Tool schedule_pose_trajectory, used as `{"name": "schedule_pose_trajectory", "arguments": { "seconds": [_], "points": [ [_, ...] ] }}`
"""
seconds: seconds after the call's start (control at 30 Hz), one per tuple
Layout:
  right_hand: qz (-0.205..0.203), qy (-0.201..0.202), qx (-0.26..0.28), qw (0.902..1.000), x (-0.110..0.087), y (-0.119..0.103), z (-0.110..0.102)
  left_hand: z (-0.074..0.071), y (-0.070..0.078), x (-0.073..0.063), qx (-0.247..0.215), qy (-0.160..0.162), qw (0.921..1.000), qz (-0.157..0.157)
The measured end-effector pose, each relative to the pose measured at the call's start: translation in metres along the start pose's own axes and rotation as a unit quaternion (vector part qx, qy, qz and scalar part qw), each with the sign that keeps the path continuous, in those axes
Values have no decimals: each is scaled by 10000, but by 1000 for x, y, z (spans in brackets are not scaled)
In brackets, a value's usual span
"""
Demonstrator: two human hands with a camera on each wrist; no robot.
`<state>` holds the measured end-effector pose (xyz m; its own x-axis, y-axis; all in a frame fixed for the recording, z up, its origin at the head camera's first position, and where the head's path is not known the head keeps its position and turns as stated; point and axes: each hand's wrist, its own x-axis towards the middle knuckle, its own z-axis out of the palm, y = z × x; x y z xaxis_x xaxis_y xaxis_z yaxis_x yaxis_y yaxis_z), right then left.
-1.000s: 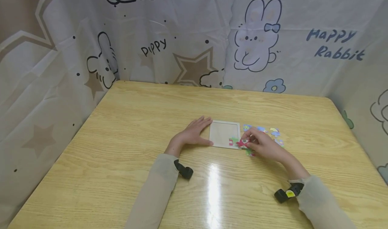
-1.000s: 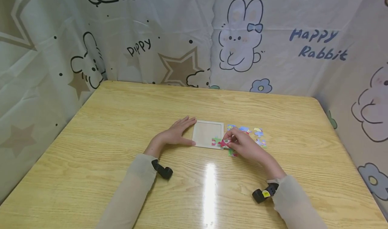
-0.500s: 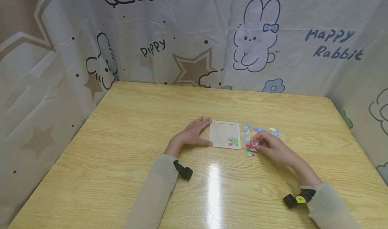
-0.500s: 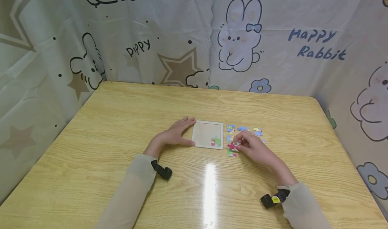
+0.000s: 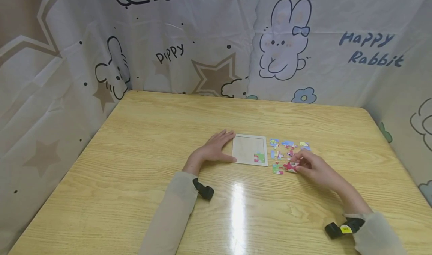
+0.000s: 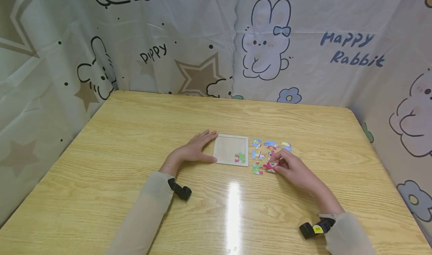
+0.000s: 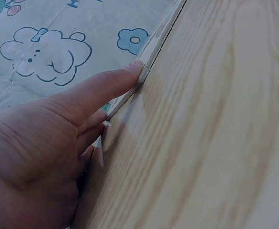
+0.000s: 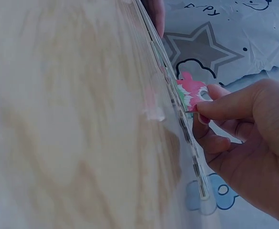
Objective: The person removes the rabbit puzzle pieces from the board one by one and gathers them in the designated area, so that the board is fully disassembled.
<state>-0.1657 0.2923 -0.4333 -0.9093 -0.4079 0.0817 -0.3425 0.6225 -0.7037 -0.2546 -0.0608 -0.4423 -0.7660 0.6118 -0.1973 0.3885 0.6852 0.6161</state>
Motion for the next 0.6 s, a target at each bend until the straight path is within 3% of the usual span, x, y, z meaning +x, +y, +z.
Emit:
{"name": "schedule_pose_trajectory", "arguments": {
  "seconds": [0.6],
  "points": [
    [-424,-55,-55,9991,-4,7,0,2,-4,2,69,19,10000,-14]
  ]
}}
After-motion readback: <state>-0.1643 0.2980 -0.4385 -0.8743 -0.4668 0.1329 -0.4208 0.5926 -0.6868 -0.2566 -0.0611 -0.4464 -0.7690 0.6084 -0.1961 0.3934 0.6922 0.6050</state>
